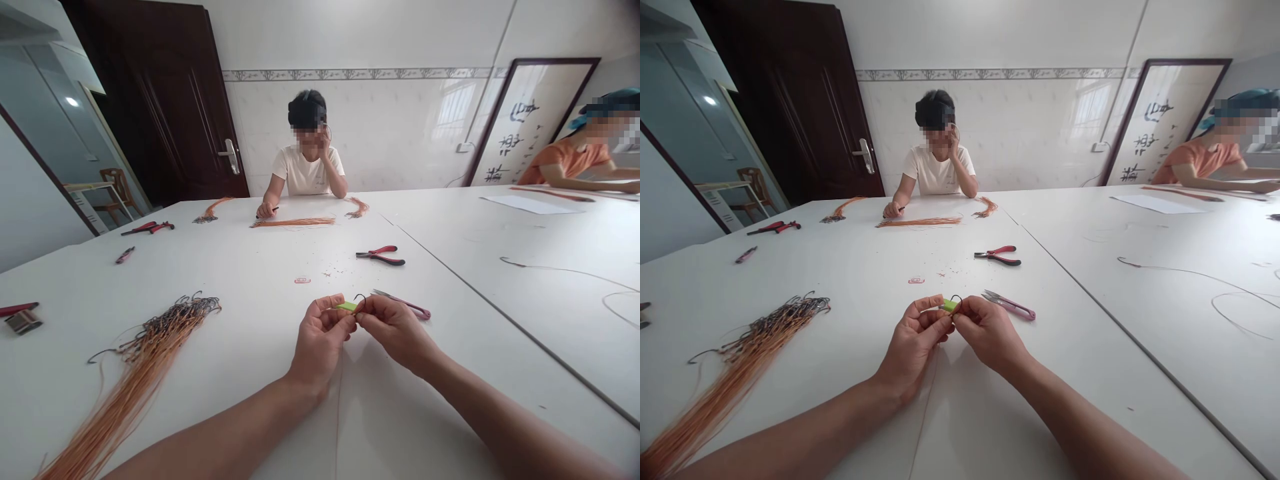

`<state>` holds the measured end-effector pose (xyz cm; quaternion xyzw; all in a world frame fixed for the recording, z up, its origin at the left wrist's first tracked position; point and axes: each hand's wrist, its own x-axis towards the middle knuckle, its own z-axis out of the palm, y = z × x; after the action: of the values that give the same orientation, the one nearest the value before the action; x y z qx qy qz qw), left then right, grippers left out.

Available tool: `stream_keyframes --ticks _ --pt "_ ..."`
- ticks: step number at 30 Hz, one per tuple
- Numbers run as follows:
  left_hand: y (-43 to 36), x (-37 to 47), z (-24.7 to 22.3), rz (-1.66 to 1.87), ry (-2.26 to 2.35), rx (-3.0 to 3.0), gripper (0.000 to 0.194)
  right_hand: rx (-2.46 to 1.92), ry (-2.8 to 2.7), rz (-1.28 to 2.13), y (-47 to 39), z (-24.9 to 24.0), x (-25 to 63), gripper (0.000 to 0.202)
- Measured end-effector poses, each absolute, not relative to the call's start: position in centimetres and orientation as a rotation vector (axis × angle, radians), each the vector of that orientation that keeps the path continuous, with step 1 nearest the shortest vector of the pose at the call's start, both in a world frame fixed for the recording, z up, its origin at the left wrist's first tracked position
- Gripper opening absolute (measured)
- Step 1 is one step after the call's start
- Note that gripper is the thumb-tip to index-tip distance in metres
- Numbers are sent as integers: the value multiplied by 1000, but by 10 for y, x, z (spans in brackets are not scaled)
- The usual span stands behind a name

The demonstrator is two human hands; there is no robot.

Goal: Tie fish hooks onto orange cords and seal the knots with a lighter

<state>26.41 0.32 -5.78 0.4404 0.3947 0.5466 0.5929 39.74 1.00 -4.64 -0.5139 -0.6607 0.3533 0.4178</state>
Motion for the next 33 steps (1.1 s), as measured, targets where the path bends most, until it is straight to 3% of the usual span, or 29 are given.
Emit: stream_keyframes --ticks 9,20,33 --pt "7 263 -61 1255 881 888 30 -1178 -1451 1145 10 -46 397 13" --pt "7 263 -59 1218 908 995 32 -1237 -1735 884 13 -48 402 22" --pt "11 260 -59 1203 866 817 29 -1144 -1499 1134 15 -50 402 18"
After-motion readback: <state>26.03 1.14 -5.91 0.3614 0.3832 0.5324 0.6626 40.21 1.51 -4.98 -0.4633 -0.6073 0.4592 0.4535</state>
